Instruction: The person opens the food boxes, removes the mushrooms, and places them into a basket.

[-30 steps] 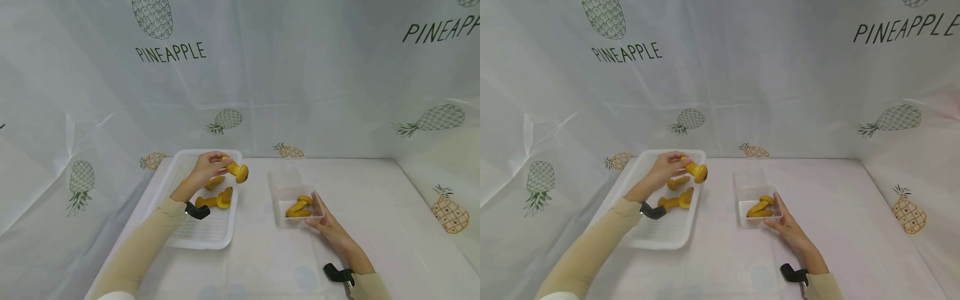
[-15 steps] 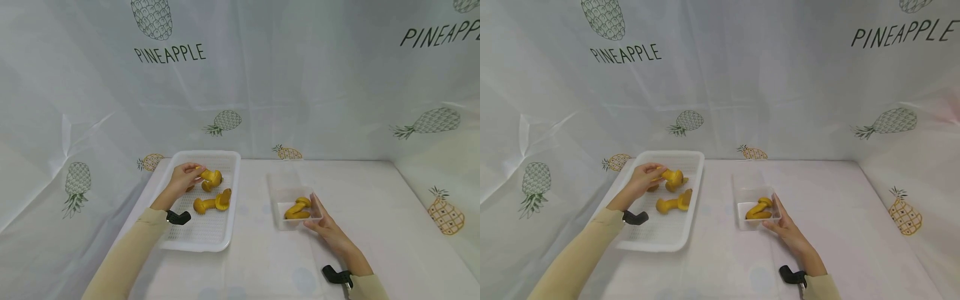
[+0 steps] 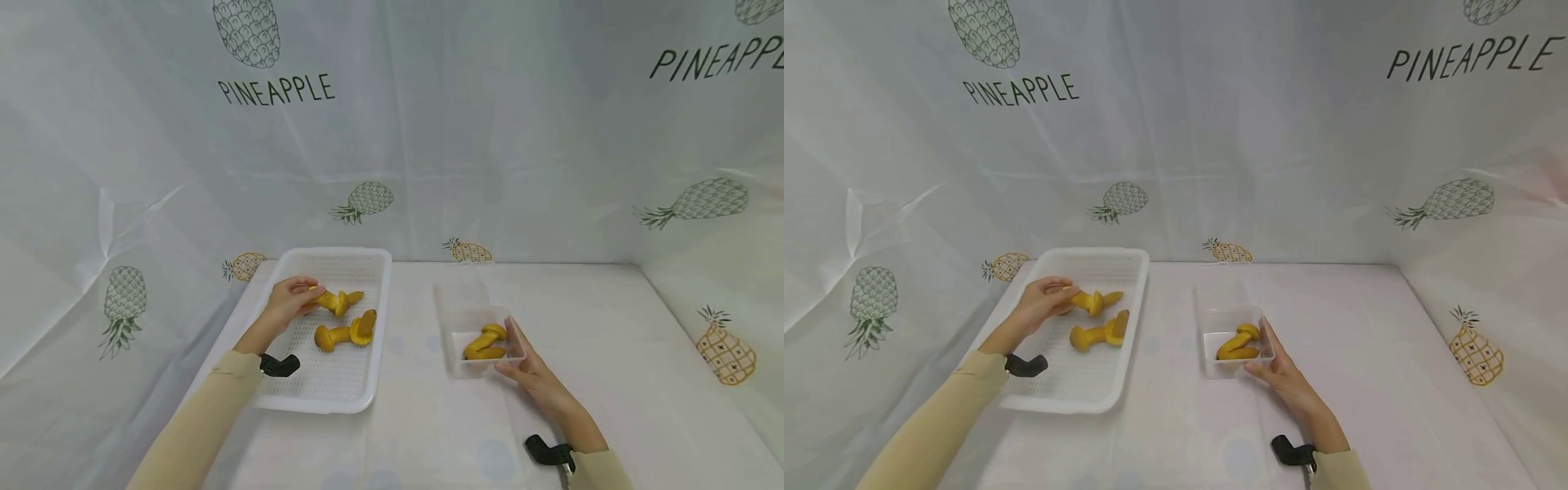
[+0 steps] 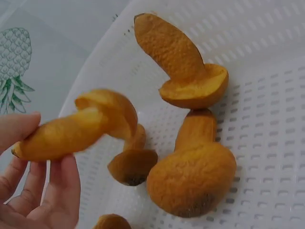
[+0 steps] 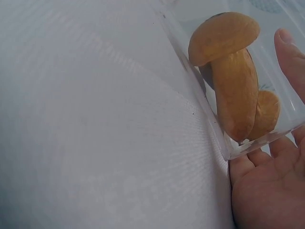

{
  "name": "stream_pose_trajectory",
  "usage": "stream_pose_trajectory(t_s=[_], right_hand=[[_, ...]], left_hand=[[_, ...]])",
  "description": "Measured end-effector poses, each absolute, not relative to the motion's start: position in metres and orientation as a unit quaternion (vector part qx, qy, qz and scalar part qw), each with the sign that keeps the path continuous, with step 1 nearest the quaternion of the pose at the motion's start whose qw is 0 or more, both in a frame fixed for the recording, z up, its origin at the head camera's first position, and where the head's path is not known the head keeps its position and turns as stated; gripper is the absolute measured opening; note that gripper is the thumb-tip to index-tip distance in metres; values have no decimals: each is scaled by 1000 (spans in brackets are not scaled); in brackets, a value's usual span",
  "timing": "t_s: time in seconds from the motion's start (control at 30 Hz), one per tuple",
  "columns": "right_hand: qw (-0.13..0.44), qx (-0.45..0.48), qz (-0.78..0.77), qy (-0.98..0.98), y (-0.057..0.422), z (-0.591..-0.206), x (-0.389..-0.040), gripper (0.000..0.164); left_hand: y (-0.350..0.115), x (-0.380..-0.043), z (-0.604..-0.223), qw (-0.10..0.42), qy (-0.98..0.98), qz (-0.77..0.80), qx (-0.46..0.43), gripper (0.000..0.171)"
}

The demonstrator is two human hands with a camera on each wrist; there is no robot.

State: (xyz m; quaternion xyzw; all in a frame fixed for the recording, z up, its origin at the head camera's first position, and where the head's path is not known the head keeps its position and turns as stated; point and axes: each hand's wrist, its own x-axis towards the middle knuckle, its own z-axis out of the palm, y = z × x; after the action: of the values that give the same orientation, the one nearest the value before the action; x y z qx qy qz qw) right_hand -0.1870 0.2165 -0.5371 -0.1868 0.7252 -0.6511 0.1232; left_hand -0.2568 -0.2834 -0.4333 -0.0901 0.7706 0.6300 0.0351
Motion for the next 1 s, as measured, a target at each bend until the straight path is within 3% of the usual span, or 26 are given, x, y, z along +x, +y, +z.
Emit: stream_pose_trajectory(t_s=[0.27,0.57,0.8,1.0], right_hand=[[121,-186,-650,727,216,-537,-185,92],[124,-184,-653,724,216,-537,-184,91],[126,-180,-647,730,216,-536,-186,91],[126,-174,-649,730,215,-534,-185,92]], left_hand=[[-293,-251,-425,-5,845,527,-83,39],[-287,-255,-412,-28,831,551,-65,41],[-259,-259,-400,8,824,565,-35,48],[-221,-264,-387,52,785,617,2,42]])
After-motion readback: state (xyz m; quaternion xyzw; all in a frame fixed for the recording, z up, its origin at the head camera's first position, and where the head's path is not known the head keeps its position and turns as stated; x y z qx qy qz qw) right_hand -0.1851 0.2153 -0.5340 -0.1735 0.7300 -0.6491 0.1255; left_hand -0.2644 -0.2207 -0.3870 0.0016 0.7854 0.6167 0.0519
